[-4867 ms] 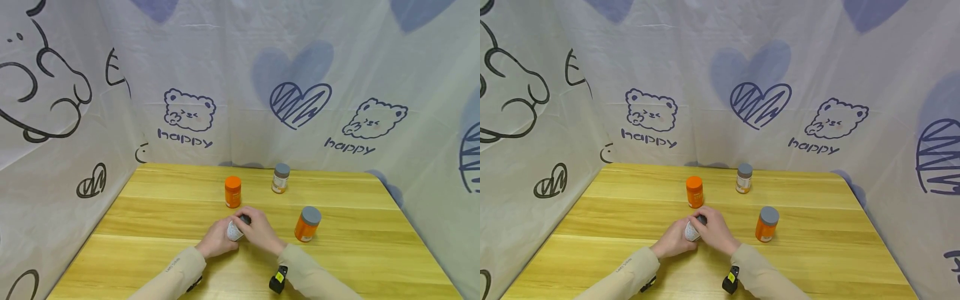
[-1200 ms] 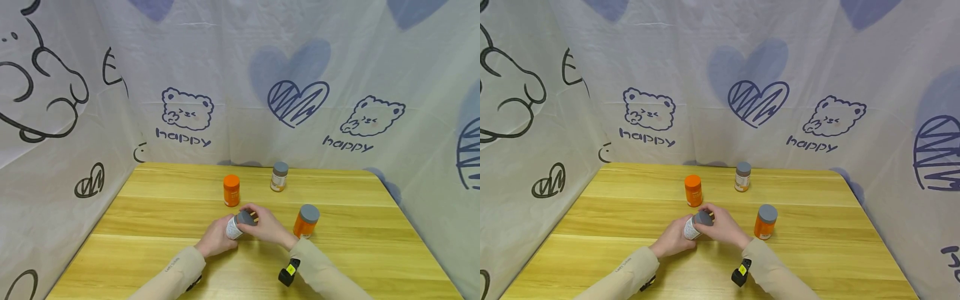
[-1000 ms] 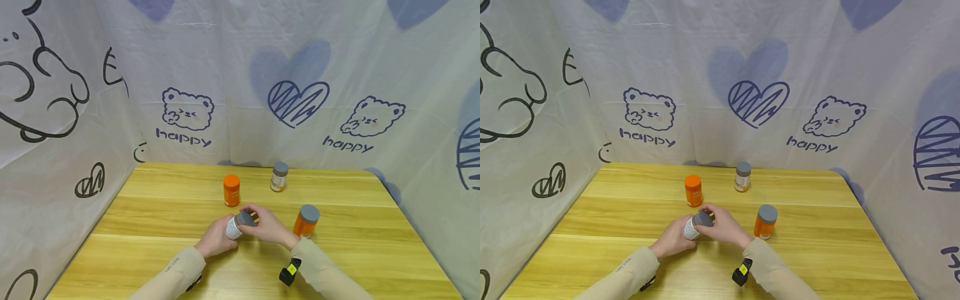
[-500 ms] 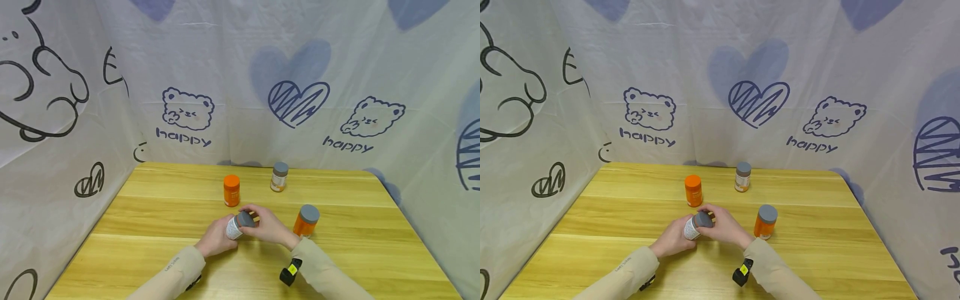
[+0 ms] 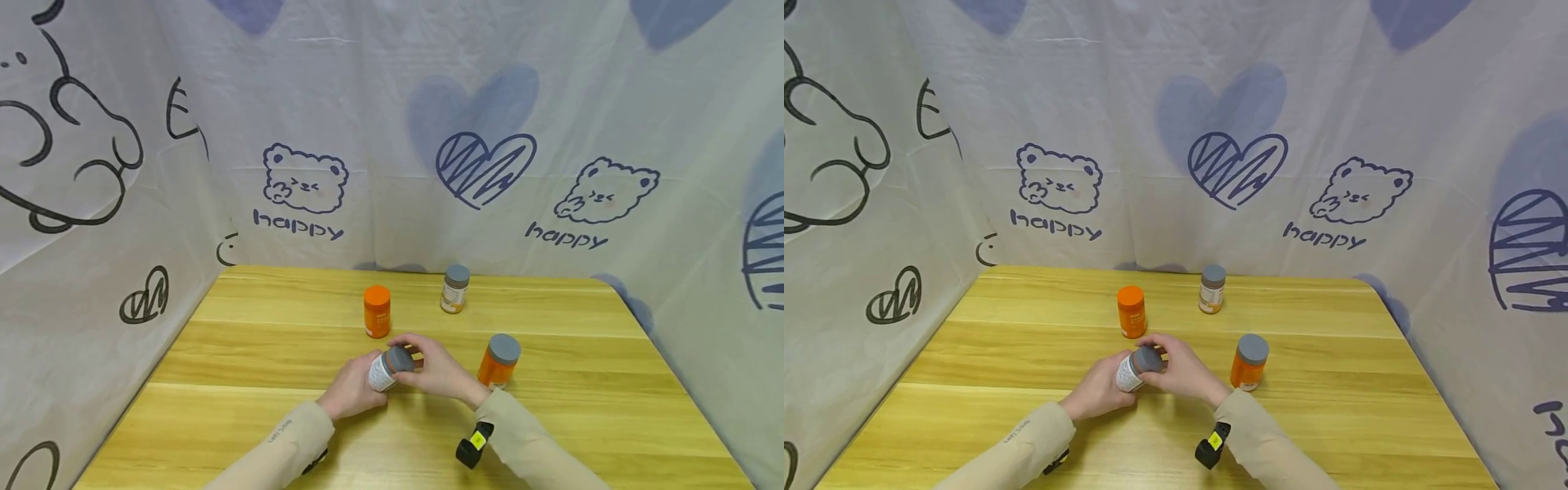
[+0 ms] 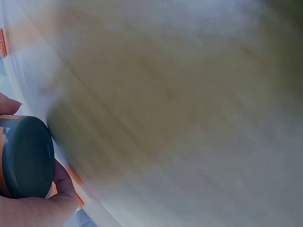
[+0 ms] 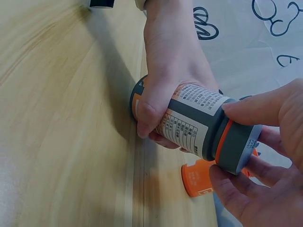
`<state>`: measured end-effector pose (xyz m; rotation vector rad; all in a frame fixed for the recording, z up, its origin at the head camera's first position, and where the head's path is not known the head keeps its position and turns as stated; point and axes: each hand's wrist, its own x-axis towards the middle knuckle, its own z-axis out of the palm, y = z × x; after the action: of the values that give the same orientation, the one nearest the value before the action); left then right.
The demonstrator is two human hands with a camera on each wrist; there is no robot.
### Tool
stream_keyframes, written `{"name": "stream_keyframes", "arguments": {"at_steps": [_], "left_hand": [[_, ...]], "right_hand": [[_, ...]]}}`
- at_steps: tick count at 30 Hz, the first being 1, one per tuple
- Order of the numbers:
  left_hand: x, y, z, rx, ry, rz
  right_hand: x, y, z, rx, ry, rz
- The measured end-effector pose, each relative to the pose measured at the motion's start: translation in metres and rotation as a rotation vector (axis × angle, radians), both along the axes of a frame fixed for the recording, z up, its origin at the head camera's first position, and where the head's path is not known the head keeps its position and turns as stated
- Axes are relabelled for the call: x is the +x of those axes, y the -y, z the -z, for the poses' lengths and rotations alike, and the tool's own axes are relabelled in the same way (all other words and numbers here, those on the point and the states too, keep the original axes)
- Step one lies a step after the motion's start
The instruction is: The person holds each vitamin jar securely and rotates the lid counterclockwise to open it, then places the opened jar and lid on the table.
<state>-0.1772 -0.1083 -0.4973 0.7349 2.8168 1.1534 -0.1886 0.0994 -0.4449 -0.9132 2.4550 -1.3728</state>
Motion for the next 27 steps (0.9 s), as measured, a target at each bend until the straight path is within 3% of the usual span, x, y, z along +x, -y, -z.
{"name": "stream_keyframes", "arguments": {"at_steps": [11,22,27], "left_hand": [[0.0000,0.0011,0.0000,0.027,-0.014,0.022],[-0.0001,0.0002,0.0000,0.007,0.010,0.010],[0.0003,-0.0005,-0.0001,0.001,0.006,0.005]], "right_hand": [[0.0001,0.0044,0.0037,-0.017,0.037,0.055],[0.0002,0.0084,0.0007,0.108,0.071,0.193],[0.0001,0.0098,-0.0009,0.149,0.074,0.219]]}}
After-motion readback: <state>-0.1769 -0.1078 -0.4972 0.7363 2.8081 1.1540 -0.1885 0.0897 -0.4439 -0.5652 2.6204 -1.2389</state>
